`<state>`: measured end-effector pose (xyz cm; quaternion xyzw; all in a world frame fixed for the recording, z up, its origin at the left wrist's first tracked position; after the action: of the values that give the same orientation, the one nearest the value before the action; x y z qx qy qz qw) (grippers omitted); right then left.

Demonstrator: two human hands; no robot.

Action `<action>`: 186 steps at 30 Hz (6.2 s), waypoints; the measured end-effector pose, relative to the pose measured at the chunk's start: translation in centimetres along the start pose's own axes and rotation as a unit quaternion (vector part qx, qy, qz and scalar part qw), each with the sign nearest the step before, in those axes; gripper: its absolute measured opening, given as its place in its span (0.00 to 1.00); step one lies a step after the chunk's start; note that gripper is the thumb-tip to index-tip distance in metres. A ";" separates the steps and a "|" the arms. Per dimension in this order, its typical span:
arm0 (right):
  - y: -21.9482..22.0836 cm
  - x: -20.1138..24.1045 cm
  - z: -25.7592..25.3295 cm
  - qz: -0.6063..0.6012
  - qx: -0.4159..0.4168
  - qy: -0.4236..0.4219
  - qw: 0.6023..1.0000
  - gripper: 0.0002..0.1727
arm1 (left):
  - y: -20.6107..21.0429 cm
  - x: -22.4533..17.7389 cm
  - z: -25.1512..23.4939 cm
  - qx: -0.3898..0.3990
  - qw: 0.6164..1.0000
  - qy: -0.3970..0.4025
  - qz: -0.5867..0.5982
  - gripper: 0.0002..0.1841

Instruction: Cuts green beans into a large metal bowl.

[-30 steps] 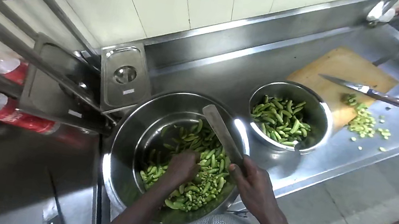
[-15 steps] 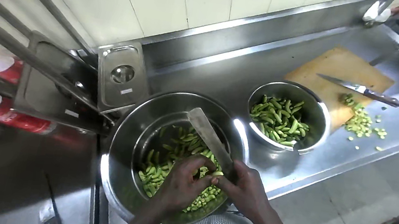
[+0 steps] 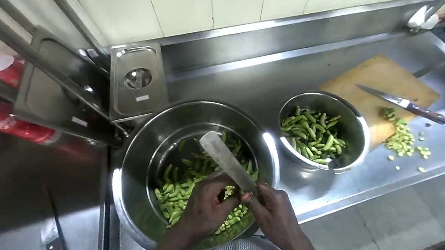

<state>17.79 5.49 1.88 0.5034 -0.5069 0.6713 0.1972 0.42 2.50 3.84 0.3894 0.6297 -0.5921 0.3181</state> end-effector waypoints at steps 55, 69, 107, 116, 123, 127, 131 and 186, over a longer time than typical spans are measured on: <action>-1.4 -1.4 0.4 0.044 -0.070 0.041 0.996 0.28 | -0.8 6.8 -5.2 0.166 0.944 -0.200 -0.203 0.15; 0.1 -0.1 -0.3 -0.020 -0.034 0.021 0.999 0.21 | -0.5 0.3 -1.0 0.071 0.995 -0.060 0.034 0.10; 1.1 0.4 -0.6 0.063 0.010 -0.032 0.997 0.27 | 0.6 2.9 0.1 -0.058 0.791 -0.262 0.549 0.08; 0.1 -0.2 -0.5 0.095 -0.021 -0.008 0.995 0.29 | -3.2 4.8 -2.0 -0.169 0.754 -0.294 0.562 0.08; -0.6 -0.4 -0.5 0.071 -0.051 0.031 0.996 0.26 | -1.1 7.3 -5.4 0.114 0.964 -0.232 -0.068 0.10; -0.9 -0.6 -0.3 0.068 -0.068 0.030 0.995 0.26 | 2.2 8.9 -6.7 0.234 0.883 -0.217 -0.345 0.15; -1.0 -1.0 0.0 0.059 -0.068 0.038 0.995 0.25 | 3.3 10.5 -7.1 0.283 0.852 -0.224 -0.380 0.16; 0.5 0.8 -0.6 0.066 -0.048 -0.043 0.996 0.21 | 1.1 0.8 -0.1 0.035 0.789 -0.291 0.540 0.06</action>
<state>16.76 5.60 2.34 0.4876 -0.5787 0.6352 0.1546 0.99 2.73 2.60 0.4859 0.1732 -0.4306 0.7406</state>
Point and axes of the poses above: each hand's wrist, its own z-axis away from the middle knuckle, its own y-axis out of the palm, x = y × z, the point moved 4 cm from there along -z, towards the middle knuckle, and after that the axes turned 5 degrees about x, right-handed, at the moved point
